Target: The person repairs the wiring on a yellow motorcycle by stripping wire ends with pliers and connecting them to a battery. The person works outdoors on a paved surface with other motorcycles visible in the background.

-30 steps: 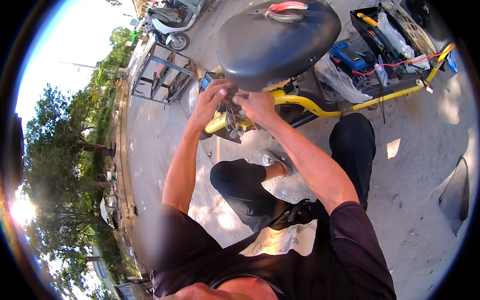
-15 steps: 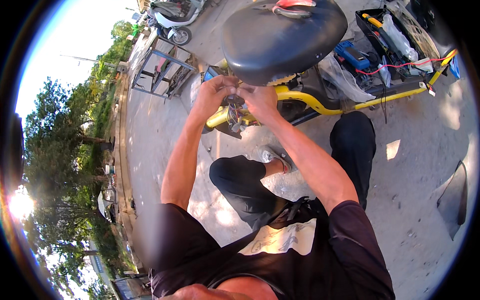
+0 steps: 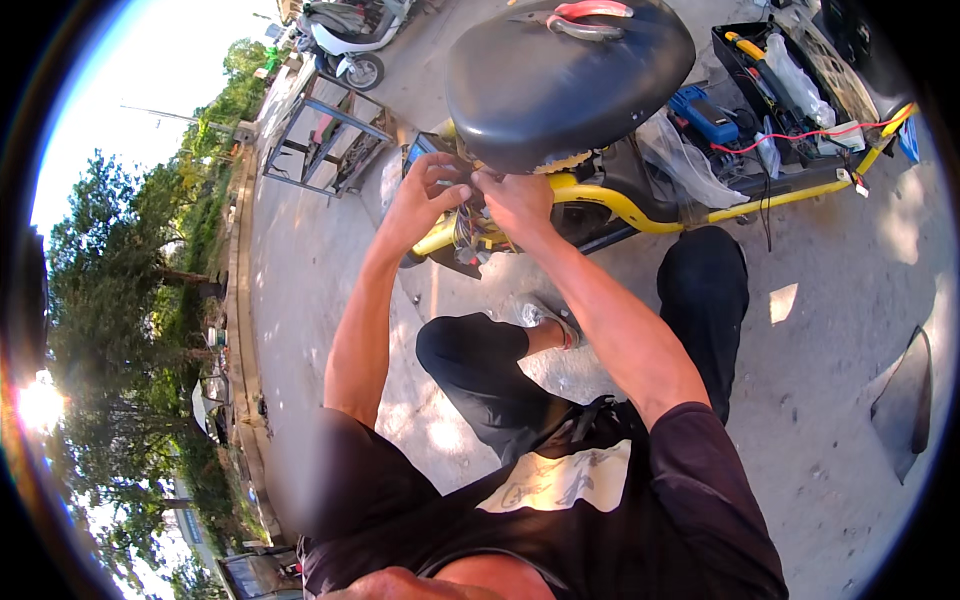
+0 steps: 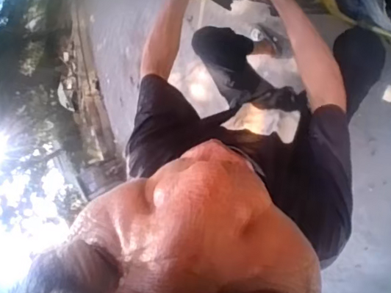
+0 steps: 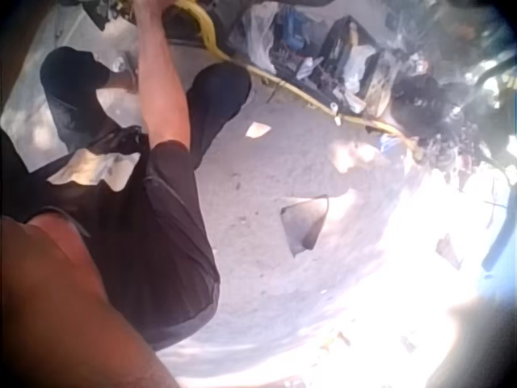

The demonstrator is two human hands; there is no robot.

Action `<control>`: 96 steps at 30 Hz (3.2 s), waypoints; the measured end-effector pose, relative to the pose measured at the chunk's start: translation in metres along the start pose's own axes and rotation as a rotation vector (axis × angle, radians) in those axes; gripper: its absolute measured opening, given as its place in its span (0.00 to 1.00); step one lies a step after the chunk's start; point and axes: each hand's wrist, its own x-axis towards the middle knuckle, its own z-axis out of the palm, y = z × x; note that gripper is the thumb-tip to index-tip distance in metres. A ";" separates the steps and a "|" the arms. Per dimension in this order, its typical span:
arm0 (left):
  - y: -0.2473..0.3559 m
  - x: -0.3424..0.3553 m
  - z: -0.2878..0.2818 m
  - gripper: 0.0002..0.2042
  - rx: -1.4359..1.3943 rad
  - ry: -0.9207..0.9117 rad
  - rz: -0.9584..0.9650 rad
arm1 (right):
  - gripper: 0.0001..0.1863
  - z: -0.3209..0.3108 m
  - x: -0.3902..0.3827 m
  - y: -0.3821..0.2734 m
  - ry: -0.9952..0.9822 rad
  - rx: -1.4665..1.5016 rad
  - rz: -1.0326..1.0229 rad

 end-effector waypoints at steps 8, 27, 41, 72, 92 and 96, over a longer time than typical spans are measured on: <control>0.018 -0.004 -0.001 0.27 -0.079 0.004 -0.089 | 0.15 -0.005 0.000 -0.008 -0.067 -0.199 0.034; -0.020 0.022 -0.001 0.08 0.056 0.136 0.265 | 0.07 -0.006 0.012 0.016 -0.173 0.059 -0.081; -0.019 0.016 -0.002 0.09 0.577 0.185 0.702 | 0.09 -0.008 0.013 0.018 -0.209 0.135 -0.068; 0.006 0.010 -0.012 0.12 0.883 0.034 0.798 | 0.08 -0.016 0.009 0.006 -0.204 0.104 -0.077; 0.006 0.006 -0.009 0.19 0.449 -0.093 0.275 | 0.15 0.000 0.009 0.025 -0.091 0.087 -0.060; 0.010 0.004 -0.010 0.16 0.294 -0.116 0.130 | 0.15 -0.004 0.003 0.009 -0.092 0.016 -0.003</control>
